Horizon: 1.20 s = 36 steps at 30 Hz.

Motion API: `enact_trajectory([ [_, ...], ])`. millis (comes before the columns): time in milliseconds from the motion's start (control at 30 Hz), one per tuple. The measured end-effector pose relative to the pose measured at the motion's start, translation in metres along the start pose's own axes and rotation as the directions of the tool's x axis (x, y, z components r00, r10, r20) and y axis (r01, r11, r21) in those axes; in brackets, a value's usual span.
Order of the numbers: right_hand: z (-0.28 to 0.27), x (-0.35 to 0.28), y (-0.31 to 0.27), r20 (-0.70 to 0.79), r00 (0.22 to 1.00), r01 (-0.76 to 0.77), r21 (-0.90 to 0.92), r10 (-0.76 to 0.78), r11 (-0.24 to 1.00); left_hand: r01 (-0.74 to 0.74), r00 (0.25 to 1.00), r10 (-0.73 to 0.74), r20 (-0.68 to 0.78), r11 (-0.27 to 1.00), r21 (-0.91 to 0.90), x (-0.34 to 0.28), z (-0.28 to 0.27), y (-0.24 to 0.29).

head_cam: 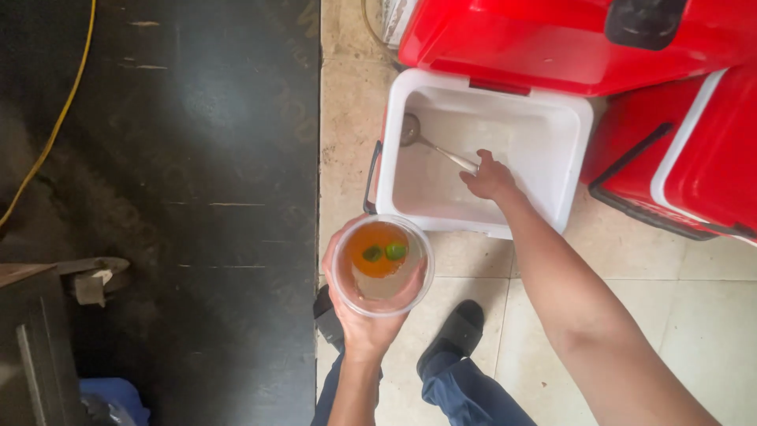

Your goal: Preparing a takeaway container of yellow rice with meat and vegetables, followed by making a citrus drink with ice.

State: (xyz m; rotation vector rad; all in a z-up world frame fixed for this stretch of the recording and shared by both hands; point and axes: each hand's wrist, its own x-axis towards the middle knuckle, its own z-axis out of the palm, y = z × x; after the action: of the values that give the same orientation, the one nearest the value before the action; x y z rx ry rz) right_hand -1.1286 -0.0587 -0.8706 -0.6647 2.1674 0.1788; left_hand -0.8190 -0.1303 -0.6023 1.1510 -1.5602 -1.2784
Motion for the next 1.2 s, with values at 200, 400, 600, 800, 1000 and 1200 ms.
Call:
enact_trajectory([
  [200, -0.05, -0.048, -0.019, -0.164, 0.976, 0.142, -0.016, -0.143, 0.99, -0.097, 0.992, 0.1, -0.079, 0.995, 0.039, 0.003, 0.001, -0.013],
  [400, -0.063, -0.079, 0.052, -0.366, 0.849, 0.156, -0.517, -0.382, 0.842, 0.037, 0.989, -0.032, -0.146, 0.999, 0.034, -0.004, -0.002, -0.018],
  [600, -0.045, -0.095, 0.012, -0.151, 0.915, 0.317, -0.3, -0.373, 0.9, 0.05, 0.991, -0.043, -0.128, 0.998, 0.05, -0.006, -0.004, -0.028],
  [800, -0.028, -0.082, -0.02, -0.021, 0.923, 0.384, 0.112, -0.384, 0.917, 0.062, 0.993, -0.055, -0.103, 0.996, 0.063, -0.002, -0.004, -0.023],
  [1000, -0.087, -0.115, -0.019, 0.201, 0.952, 0.086, 0.544, -0.229, 0.835, 0.054, 0.997, -0.053, -0.061, 0.998, 0.02, 0.002, 0.009, -0.013],
  [1200, -0.113, -0.144, 0.012, 0.169, 0.958, 0.044, 0.711, -0.231, 0.702, -0.004, 0.999, 0.002, 0.039, 0.999, 0.049, 0.017, 0.03, -0.015],
])
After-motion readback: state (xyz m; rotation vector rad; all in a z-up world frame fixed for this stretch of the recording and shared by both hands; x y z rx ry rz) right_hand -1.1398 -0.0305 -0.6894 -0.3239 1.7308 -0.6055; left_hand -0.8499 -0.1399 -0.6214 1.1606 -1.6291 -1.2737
